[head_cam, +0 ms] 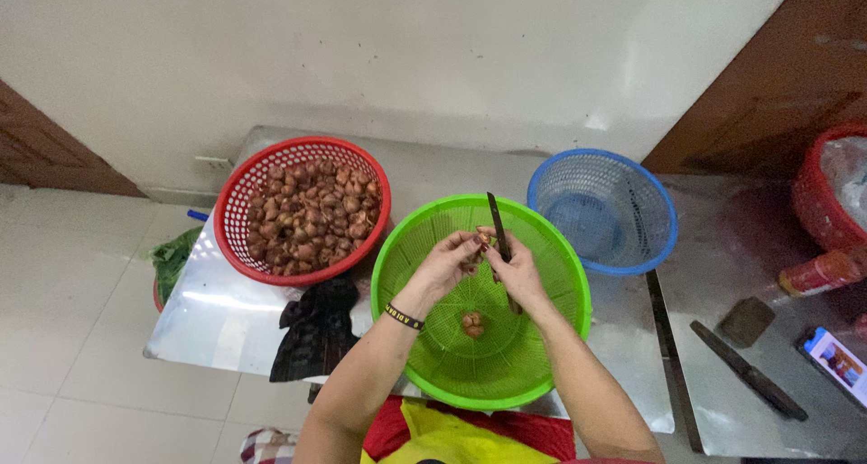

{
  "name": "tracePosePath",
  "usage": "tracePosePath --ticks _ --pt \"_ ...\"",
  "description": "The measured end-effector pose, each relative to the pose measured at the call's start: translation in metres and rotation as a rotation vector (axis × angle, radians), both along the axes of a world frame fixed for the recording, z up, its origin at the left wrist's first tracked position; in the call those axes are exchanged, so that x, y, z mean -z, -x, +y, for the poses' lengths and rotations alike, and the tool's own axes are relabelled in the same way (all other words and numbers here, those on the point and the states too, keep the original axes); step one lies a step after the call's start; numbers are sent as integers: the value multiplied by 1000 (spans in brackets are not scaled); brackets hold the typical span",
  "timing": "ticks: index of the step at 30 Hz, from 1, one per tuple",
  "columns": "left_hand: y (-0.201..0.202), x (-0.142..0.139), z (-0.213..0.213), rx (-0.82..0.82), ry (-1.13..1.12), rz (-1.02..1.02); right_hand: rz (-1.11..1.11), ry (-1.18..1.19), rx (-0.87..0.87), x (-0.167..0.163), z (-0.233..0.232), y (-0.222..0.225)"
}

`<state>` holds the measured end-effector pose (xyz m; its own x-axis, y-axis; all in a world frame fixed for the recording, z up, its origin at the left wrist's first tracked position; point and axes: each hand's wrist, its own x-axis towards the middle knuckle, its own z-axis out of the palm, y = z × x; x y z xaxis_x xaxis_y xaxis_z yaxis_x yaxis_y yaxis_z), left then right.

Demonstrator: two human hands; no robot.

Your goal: The person sits at a table with a basket of unpeeled shallots and uses a small knife to trim the root end of each shallot and peel off its outer skin. Trimmed peels collect in the green basket in front of them, and peeled shallots are placed into a blue basket to the side.

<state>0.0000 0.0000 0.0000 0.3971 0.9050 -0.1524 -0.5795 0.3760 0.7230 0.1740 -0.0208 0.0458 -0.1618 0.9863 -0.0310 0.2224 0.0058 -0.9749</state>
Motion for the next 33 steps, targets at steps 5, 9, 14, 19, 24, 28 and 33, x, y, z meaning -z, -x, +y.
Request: tracePosePath --ticks 5,9,14,19,24,28,33 --pt "10 -18 20 -25 -67 132 62 -34 -12 -8 20 6" --pt "15 -30 11 -87 -127 291 24 -7 -54 -22 0 6" --pt "14 -37 -6 -210 -194 412 41 62 -118 -43 -34 2" --pt "5 -36 -16 -255 -178 341 -13 5 -89 -53 -46 6" --pt "-5 -28 -24 -306 -98 328 130 22 -32 -37 -48 8" --pt "-12 -26 -23 -355 -99 305 236 64 34 -22 -42 11" --pt "-16 -20 -23 -426 -111 303 303 110 117 -9 -34 14"
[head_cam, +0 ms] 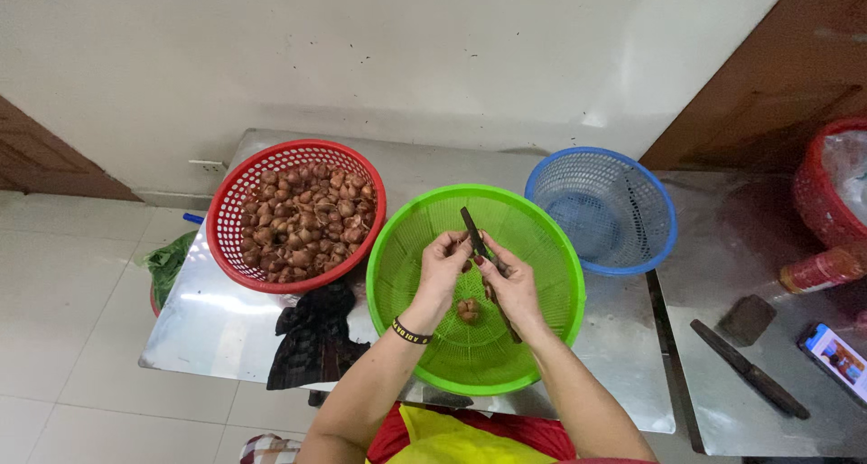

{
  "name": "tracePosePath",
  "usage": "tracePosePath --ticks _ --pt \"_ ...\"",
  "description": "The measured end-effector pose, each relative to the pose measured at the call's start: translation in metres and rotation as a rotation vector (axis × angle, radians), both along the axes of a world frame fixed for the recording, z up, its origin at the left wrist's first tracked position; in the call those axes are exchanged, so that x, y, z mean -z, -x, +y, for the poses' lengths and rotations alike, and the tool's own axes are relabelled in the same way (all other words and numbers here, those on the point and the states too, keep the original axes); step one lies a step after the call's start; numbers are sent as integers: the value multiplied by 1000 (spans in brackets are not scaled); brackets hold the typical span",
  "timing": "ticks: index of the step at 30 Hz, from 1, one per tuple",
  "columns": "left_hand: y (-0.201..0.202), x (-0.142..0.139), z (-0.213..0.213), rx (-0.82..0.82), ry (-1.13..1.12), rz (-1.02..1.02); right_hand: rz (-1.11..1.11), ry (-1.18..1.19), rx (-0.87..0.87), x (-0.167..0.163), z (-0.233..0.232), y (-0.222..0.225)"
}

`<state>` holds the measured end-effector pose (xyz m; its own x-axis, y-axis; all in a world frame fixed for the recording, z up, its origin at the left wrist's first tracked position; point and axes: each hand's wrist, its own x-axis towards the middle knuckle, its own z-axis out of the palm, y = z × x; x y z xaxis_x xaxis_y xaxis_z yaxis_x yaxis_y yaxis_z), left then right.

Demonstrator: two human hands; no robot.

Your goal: The person sits at a table with a basket of unpeeled shallots and uses a small knife to trim the root end of each shallot and peel off its outer skin. Trimmed peels collect in the green basket in front of them, and peeled shallots are placed into a blue basket to the side.

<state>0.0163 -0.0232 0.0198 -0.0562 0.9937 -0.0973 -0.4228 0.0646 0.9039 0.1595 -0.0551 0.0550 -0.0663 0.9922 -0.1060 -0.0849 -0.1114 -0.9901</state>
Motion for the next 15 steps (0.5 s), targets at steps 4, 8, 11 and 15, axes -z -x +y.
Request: tracePosePath --ticks 4,8,11,15 --pt "-2 8 3 -1 40 -42 42 18 17 2 8 0" --pt "12 15 13 186 190 -326 234 171 -12 3 8 -12" --pt "21 17 17 319 224 -525 521 244 -131 4 8 -19" --pt "10 12 16 183 190 -283 602 206 -115 2 5 -14"
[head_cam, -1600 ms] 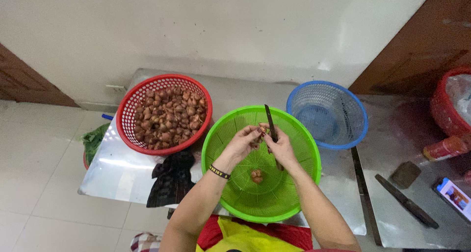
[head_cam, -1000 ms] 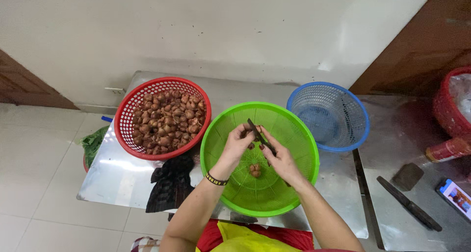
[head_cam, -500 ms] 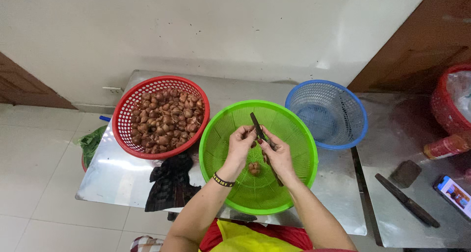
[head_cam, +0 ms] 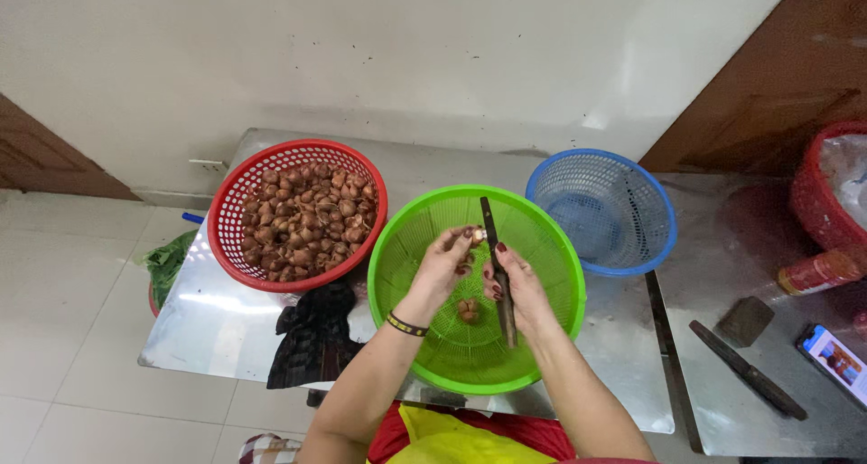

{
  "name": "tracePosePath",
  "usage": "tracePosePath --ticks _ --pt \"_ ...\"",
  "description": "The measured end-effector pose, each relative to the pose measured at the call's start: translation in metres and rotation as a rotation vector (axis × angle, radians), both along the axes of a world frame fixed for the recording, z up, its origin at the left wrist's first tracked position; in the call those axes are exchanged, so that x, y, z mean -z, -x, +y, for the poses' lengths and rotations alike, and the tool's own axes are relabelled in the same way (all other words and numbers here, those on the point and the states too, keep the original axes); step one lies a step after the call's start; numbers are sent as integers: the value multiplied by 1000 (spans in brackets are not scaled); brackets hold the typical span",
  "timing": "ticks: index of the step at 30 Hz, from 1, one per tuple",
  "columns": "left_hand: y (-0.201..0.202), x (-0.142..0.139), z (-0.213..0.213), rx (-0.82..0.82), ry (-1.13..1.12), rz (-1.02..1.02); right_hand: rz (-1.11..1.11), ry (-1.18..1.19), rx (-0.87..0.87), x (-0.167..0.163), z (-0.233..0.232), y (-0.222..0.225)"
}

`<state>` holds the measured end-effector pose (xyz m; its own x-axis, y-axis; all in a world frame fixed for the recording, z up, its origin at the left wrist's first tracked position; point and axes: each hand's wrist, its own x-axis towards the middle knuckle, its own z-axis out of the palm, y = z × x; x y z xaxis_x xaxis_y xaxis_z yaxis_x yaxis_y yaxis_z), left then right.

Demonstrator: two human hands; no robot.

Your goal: The person sits at a table with a basket of unpeeled shallots and uses a small knife to trim the root end of each shallot and peel off its outer skin. Trimmed peels collect in the green basket in front of them, and peeled shallots are placed into a blue basket to the side.

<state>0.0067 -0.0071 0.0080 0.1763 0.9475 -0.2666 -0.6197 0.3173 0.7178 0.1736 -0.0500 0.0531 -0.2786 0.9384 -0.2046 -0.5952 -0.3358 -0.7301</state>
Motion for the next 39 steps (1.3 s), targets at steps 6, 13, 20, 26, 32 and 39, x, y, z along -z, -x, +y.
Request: tracePosePath --ticks 6,13,20,26,32,39 --pt "-11 -21 -10 -158 -417 529 -380 -107 147 -15 -10 14" --pt "8 -21 -2 158 -130 22 89 70 -52 -3 -1 -7" --pt "29 -6 6 252 -117 180 -590 32 -115 -1 12 -22" --pt "29 2 13 221 -164 375 -555 -115 -254 -24 -1 -18" --pt "31 10 14 270 -209 303 -443 -92 -315 -33 -5 -14" --pt "27 15 14 294 -153 292 -458 -110 -262 -29 1 -7"
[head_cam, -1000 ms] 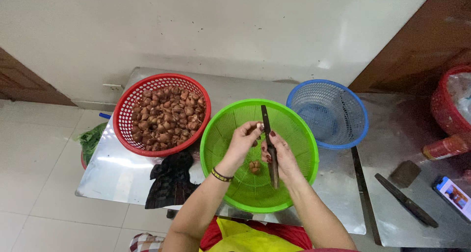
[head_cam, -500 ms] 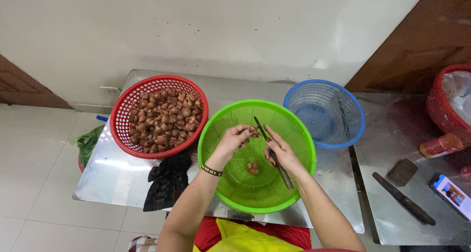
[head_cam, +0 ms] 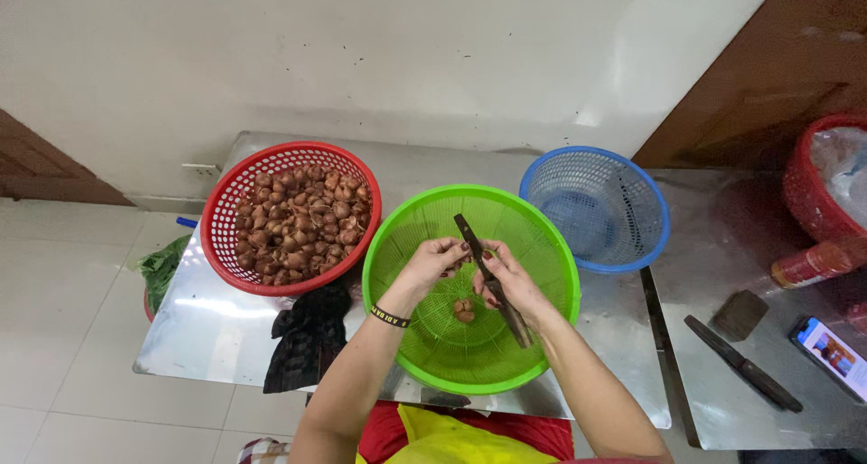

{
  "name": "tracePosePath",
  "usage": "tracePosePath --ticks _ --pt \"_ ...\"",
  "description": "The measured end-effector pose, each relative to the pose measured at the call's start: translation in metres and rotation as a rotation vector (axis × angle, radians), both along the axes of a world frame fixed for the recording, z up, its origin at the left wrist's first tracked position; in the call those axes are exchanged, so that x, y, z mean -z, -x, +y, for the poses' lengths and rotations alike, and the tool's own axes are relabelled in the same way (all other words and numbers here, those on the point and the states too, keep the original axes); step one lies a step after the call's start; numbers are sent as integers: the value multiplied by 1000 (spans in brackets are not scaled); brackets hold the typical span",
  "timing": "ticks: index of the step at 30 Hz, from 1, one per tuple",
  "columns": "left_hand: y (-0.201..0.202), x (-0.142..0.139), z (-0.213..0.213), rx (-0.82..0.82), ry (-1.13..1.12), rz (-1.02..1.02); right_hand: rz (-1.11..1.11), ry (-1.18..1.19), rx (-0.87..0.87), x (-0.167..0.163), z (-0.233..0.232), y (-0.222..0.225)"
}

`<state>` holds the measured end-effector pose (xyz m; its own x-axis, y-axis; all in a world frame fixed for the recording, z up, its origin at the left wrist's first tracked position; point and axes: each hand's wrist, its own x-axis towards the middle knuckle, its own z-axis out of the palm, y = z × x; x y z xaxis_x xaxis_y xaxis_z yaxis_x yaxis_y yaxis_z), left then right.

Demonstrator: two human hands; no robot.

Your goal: The person sits at a table with a basket of unpeeled shallots and uses a small knife to trim the root end of each shallot and peel off its outer skin. Trimmed peels collect in the green basket in front of them, and peeled shallots are placed into a blue basket to the side.

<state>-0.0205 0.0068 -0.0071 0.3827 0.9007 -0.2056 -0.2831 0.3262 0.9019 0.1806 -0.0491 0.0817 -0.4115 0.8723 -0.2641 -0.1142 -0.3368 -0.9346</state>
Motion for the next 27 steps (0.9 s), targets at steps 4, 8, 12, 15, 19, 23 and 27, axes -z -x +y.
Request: tracePosePath --ticks 4,8,12,15,19,23,27 --pt "2 -1 0 -37 57 -61 23 85 34 -4 -4 -2" --pt "0 -2 1 -69 55 -45 24 118 42 3 -3 -3" --pt "1 -2 0 -69 43 -56 89 132 74 18 6 -3" --pt "4 -1 -3 -51 19 -102 213 222 65 24 5 -3" --pt "1 -2 -4 -110 -37 33 284 263 84 20 1 -2" --pt "-2 -6 -1 -135 -129 186 123 149 35 11 0 -3" --pt "-3 -8 -3 -94 -46 73 213 182 69 6 -2 -5"
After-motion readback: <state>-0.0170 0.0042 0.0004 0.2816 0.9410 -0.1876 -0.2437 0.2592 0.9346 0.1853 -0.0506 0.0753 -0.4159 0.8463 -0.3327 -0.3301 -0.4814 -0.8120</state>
